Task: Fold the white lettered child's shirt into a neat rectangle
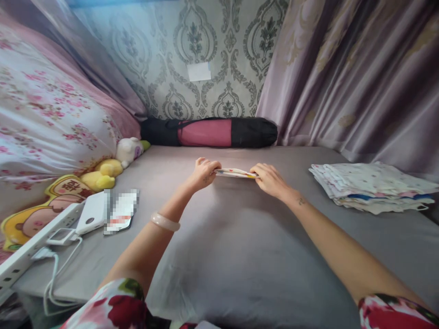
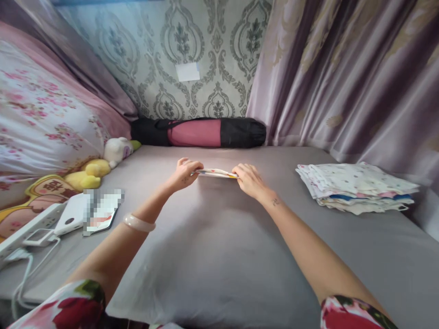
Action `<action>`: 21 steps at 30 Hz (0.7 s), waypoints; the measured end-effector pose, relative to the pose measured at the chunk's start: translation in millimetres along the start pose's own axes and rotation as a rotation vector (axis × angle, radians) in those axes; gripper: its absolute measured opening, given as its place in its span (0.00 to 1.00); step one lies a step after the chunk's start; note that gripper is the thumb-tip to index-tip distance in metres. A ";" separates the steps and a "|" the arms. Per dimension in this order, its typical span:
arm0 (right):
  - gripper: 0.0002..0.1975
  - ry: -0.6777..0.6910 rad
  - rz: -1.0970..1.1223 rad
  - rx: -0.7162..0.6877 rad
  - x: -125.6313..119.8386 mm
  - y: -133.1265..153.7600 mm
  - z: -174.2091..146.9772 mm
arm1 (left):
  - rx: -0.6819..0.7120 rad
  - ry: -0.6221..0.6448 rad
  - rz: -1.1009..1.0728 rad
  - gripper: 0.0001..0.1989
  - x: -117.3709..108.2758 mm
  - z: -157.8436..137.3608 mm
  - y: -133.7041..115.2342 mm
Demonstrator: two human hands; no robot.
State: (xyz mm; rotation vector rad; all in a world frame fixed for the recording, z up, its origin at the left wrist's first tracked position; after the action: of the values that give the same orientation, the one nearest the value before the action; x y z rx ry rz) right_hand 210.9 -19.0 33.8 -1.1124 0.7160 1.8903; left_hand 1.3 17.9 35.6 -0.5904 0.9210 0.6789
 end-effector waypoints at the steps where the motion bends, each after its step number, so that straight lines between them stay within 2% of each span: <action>1: 0.15 0.004 0.005 -0.010 1.1 4.0 -6.0 | 0.027 0.010 -0.001 0.17 1.1 -8.1 -4.6; 7: 0.21 0.089 -0.030 -0.076 13.3 27.5 -37.0 | 0.192 0.122 0.026 0.24 18.8 -47.3 -26.7; 13: 0.20 0.143 -0.033 -0.105 33.6 33.8 -62.0 | 0.266 0.250 0.091 0.25 39.9 -71.2 -36.7; 21: 0.24 0.149 -0.016 -0.101 37.7 35.8 -76.5 | 0.305 0.199 0.129 0.19 49.6 -81.7 -39.0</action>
State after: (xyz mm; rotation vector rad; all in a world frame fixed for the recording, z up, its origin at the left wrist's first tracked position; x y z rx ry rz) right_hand 202.5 -83.7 -31.8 -1.3298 0.6978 1.8618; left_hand 9.8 -52.1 -39.7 -0.3319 1.2305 0.5855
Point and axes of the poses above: each hand's wrist, its own z-axis towards the middle knuckle, its own x-axis out of the palm, y = z × x, the point moved 7 cm from there along z, towards the middle knuckle, and after that the axes turned 7 degrees about -y, right-handed, at the moved point
